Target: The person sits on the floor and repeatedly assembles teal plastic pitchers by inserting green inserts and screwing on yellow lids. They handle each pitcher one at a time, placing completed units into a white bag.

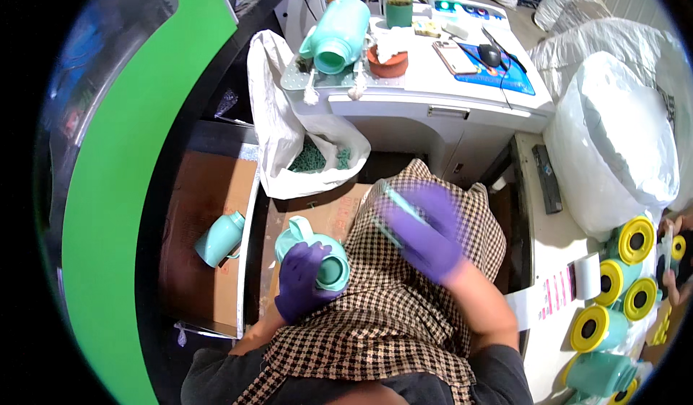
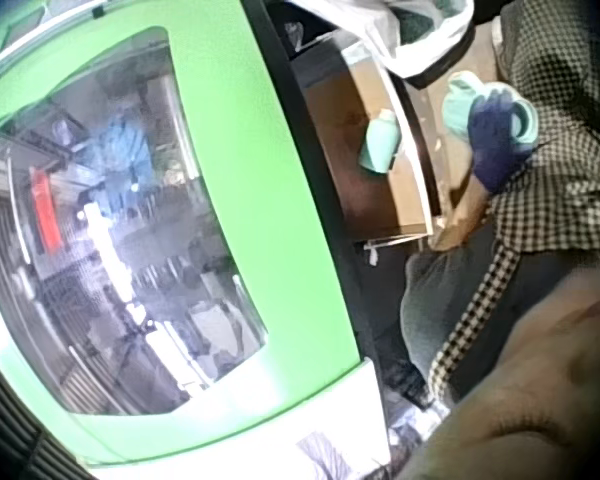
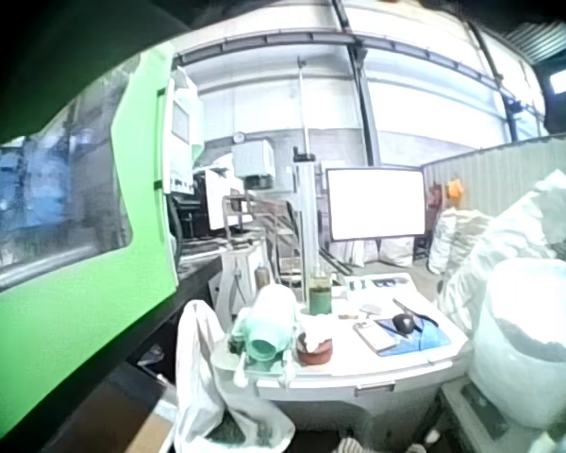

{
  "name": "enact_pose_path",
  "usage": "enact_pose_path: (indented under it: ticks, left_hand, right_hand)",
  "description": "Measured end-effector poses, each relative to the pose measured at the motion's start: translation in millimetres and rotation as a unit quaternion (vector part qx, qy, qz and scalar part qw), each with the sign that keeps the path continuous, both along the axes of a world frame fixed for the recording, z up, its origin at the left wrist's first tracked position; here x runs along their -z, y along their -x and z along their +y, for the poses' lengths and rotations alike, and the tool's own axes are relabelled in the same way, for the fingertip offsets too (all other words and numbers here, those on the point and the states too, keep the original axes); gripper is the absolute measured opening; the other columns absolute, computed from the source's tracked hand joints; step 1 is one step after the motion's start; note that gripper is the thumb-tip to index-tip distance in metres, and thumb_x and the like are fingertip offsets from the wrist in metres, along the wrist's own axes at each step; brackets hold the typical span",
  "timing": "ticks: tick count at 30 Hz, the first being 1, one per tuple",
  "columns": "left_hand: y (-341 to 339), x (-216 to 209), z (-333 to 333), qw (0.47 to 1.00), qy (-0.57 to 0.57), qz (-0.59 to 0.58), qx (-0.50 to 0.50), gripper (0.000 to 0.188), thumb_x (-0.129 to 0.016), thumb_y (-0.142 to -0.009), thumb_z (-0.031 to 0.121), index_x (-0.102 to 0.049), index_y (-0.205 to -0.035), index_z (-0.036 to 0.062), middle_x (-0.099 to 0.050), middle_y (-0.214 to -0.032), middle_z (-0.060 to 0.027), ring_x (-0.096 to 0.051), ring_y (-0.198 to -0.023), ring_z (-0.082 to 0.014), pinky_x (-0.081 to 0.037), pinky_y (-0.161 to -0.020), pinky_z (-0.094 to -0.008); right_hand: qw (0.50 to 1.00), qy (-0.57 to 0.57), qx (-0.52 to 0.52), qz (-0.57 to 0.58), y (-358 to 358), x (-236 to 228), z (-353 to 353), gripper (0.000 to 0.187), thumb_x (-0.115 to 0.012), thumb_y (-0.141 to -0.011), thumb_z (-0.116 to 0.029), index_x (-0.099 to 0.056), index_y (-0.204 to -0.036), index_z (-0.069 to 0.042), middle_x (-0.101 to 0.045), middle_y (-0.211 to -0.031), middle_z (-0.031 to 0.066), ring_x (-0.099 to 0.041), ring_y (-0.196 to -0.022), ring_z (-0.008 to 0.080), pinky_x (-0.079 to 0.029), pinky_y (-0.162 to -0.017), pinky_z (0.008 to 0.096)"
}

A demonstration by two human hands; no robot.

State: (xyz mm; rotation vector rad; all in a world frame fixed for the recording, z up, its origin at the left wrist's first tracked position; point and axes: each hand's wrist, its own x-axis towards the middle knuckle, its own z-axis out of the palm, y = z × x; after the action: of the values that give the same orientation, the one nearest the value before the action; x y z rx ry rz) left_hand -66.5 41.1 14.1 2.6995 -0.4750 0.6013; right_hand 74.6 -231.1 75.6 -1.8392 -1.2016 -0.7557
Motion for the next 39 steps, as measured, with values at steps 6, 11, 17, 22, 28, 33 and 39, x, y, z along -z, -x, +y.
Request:
enact_pose_path:
  ticks: [6,11,17,22,28,33,39]
  left_hand:
    - [-11.0,-14.4,-2.1,0.995,0.058,-0.070,0.029,0.080,-0.089,-0.071,0.042,-0.050,-0.130,0.0050,-0.062,-0.119,-0.0149,-0.062,-0.105,-0.0356,-0.048,-0.097,-0.0491]
    - [-9.9,-7.7,5.9,0.990,0.137,0.026,-0.028,0.080,-0.093,-0.063,0.031,-0.053,-0.128,0.0088,-0.062,-0.113,-0.0145,-0.061,-0.102,-0.0386,-0.048,-0.091,-0.0504]
    - [-35.7,-5.1,9.4,0.995,0.075,-0.057,0.044,0.041,-0.090,-0.058,0.025,-0.062,-0.083,0.0073,-0.065,-0.115,-0.0189,-0.061,-0.094,-0.0409,-0.049,-0.083,-0.0520]
    - [-49.4,-11.4,-7.0,0.995,0.050,-0.041,0.070,0.038,-0.086,-0.061,0.019,-0.057,-0.076,0.0000,-0.065,-0.113,-0.0239,-0.061,-0.097,-0.0452,-0.050,-0.086,-0.0538]
    - [-54.3,-14.8,-21.7,0.995,0.039,-0.029,0.091,0.040,-0.088,-0.064,0.021,-0.054,-0.076,0.0035,-0.066,-0.114,-0.0226,-0.061,-0.101,-0.0453,-0.049,-0.090,-0.0553]
    - [-42.1,-0.1,-16.9,0.995,0.041,-0.060,0.075,0.044,-0.089,-0.062,0.022,-0.053,-0.080,0.0045,-0.064,-0.114,-0.0218,-0.060,-0.098,-0.0448,-0.048,-0.086,-0.0551]
    - [-40.6,-10.0,-17.9,0.994,0.033,-0.088,0.059,0.046,-0.090,-0.061,0.024,-0.050,-0.074,0.0050,-0.065,-0.112,-0.0192,-0.060,-0.094,-0.0429,-0.049,-0.083,-0.0532]
  right_hand:
    - [0.972,0.229,0.032,0.047,-82.7,67.1,141.2,0.087,-0.076,-0.076,-0.028,-0.040,-0.155,-0.033,-0.029,-0.158,0.0257,-0.035,-0.139,0.0503,-0.027,-0.116,0.0597]
    - [0.992,0.109,-0.033,0.046,-54.1,18.9,59.4,0.061,-0.077,-0.078,-0.019,-0.060,-0.137,-0.014,-0.049,-0.144,0.0180,-0.048,-0.130,0.0394,-0.039,-0.110,0.0517]
    - [0.976,0.120,0.179,-0.038,-19.8,-70.2,-127.8,0.041,-0.079,-0.078,-0.013,-0.069,-0.118,-0.015,-0.065,-0.120,0.0098,-0.064,-0.107,0.0335,-0.052,-0.092,0.0437]
    - [0.844,0.144,0.501,-0.128,-45.7,-160.4,-250.9,0.022,-0.079,-0.082,-0.015,-0.074,-0.103,-0.012,-0.070,-0.104,0.0102,-0.066,-0.097,0.0316,-0.052,-0.087,0.0412]
    - [0.753,0.265,0.588,0.134,-144.3,-170.0,-366.6,0.032,-0.078,-0.081,-0.029,-0.075,-0.106,-0.009,-0.070,-0.103,0.0140,-0.069,-0.095,0.0306,-0.053,-0.086,0.0428]
    - [0.727,0.203,0.609,0.242,-152.8,-170.9,-372.6,0.028,-0.080,-0.074,-0.025,-0.078,-0.095,-0.007,-0.074,-0.083,0.0154,-0.072,-0.083,0.0279,-0.054,-0.079,0.0395]
    - [0.822,0.106,0.546,0.126,-134.2,-193.7,-362.2,0.021,-0.081,-0.073,-0.020,-0.079,-0.090,-0.007,-0.074,-0.090,0.0161,-0.072,-0.081,0.0288,-0.055,-0.079,0.0387]
